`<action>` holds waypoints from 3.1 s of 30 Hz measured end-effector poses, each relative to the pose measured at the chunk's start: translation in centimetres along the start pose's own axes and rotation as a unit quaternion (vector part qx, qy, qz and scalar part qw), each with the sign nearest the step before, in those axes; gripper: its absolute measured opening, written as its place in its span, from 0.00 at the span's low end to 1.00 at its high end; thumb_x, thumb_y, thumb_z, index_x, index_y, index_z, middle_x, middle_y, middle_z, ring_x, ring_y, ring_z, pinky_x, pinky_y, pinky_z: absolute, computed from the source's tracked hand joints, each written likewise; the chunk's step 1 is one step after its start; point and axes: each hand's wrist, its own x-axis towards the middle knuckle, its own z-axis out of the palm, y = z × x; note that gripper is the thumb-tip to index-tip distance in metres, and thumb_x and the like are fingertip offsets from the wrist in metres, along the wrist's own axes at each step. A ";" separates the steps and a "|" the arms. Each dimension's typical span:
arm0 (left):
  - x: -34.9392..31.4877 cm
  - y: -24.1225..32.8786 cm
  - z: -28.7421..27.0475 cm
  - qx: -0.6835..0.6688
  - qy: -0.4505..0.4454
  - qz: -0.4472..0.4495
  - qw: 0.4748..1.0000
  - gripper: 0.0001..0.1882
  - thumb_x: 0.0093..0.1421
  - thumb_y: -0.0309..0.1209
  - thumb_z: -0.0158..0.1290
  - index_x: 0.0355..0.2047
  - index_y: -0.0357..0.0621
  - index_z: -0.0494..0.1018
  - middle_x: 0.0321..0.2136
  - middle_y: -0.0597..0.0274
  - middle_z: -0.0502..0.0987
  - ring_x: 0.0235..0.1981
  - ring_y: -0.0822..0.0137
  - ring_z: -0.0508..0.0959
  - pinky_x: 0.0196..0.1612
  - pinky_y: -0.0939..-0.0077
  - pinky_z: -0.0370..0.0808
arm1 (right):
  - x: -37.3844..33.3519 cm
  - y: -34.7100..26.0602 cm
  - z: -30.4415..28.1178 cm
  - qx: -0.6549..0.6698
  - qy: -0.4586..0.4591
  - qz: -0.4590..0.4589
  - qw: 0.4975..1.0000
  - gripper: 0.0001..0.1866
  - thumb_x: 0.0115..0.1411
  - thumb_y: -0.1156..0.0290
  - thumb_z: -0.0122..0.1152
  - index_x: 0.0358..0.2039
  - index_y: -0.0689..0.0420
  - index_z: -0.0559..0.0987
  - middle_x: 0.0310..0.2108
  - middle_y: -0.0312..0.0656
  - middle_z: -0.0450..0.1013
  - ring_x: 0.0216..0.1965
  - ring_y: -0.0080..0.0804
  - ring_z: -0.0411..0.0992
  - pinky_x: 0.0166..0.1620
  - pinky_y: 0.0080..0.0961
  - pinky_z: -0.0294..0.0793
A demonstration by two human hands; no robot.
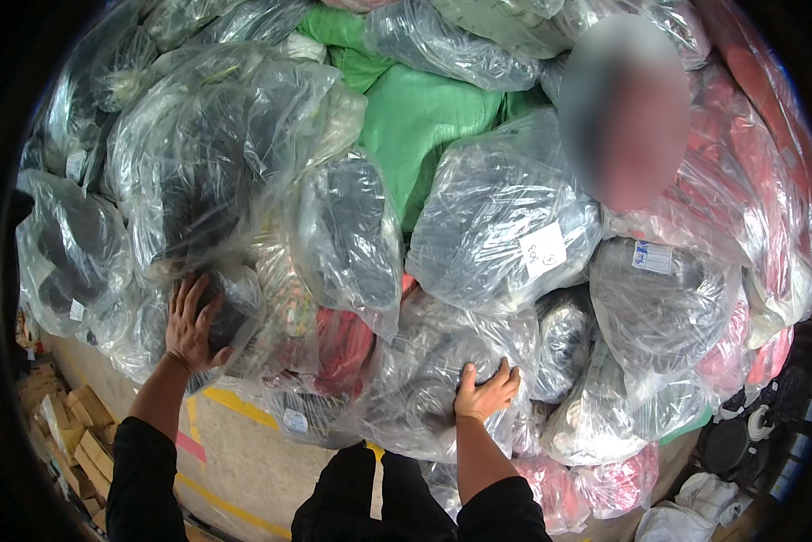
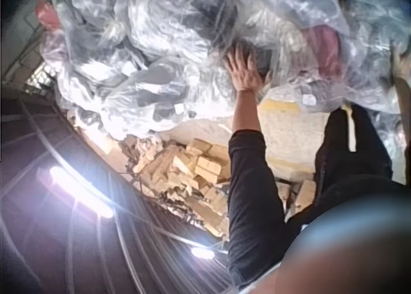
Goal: The person repeatedly lifts, shifts, and rearranges large plastic-wrapped bundles on the floor. They move items aside to reach others, turn bundles over, and occasionally check labels on the packaging.
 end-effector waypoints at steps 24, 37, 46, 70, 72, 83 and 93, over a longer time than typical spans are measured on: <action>-0.4 -0.2 0.4 0.012 0.003 0.001 1.000 0.45 0.50 0.65 0.51 0.62 0.51 0.62 0.66 0.43 0.55 0.67 0.34 0.54 0.66 0.33 0.52 | 0.0 0.0 0.1 -0.001 -0.009 0.007 1.000 0.45 0.54 0.37 0.58 0.64 0.54 0.65 0.65 0.56 0.55 0.67 0.56 0.51 0.62 0.61 0.51; -0.4 -0.3 0.4 0.013 0.009 0.004 1.000 0.45 0.51 0.65 0.51 0.63 0.50 0.62 0.67 0.43 0.55 0.67 0.33 0.55 0.65 0.33 0.53 | 0.0 0.0 0.2 -0.002 -0.002 0.004 1.000 0.45 0.54 0.36 0.57 0.64 0.54 0.65 0.65 0.57 0.56 0.67 0.56 0.52 0.62 0.61 0.52; -0.4 -0.3 0.4 0.008 0.005 0.001 1.000 0.46 0.49 0.64 0.52 0.63 0.51 0.62 0.66 0.43 0.56 0.67 0.34 0.54 0.65 0.33 0.52 | 0.0 0.1 0.3 -0.004 0.004 0.001 1.000 0.45 0.54 0.35 0.56 0.64 0.54 0.66 0.65 0.57 0.56 0.67 0.57 0.52 0.62 0.61 0.52; -0.6 -0.3 0.4 0.003 0.009 0.001 1.000 0.46 0.48 0.62 0.55 0.63 0.52 0.61 0.67 0.45 0.55 0.67 0.36 0.54 0.65 0.33 0.51 | 0.0 0.2 0.3 -0.012 0.009 0.003 1.000 0.42 0.57 0.36 0.54 0.64 0.51 0.66 0.64 0.55 0.57 0.67 0.55 0.52 0.62 0.61 0.51; -0.6 -0.3 0.4 0.008 0.008 0.001 1.000 0.46 0.48 0.62 0.54 0.64 0.52 0.61 0.66 0.45 0.56 0.67 0.35 0.54 0.65 0.33 0.52 | -0.1 0.3 0.4 -0.004 0.021 -0.003 1.000 0.44 0.55 0.34 0.55 0.64 0.52 0.66 0.64 0.56 0.57 0.67 0.56 0.52 0.62 0.62 0.52; -0.7 0.1 0.5 -0.014 0.067 0.031 0.997 0.45 0.45 0.47 0.65 0.63 0.50 0.63 0.67 0.49 0.57 0.68 0.40 0.55 0.65 0.39 0.56 | -1.1 -1.9 -2.5 0.014 -0.065 0.051 0.996 0.46 0.56 0.36 0.60 0.66 0.54 0.63 0.68 0.59 0.52 0.70 0.57 0.49 0.65 0.63 0.50; -0.7 1.3 -0.1 -0.009 0.080 0.041 0.996 0.43 0.46 0.38 0.66 0.62 0.44 0.63 0.66 0.48 0.57 0.68 0.41 0.54 0.68 0.44 0.54 | -10.3 -4.7 -2.5 0.049 0.065 -0.057 0.995 0.42 0.58 0.47 0.59 0.66 0.60 0.63 0.68 0.65 0.52 0.69 0.58 0.52 0.68 0.54 0.47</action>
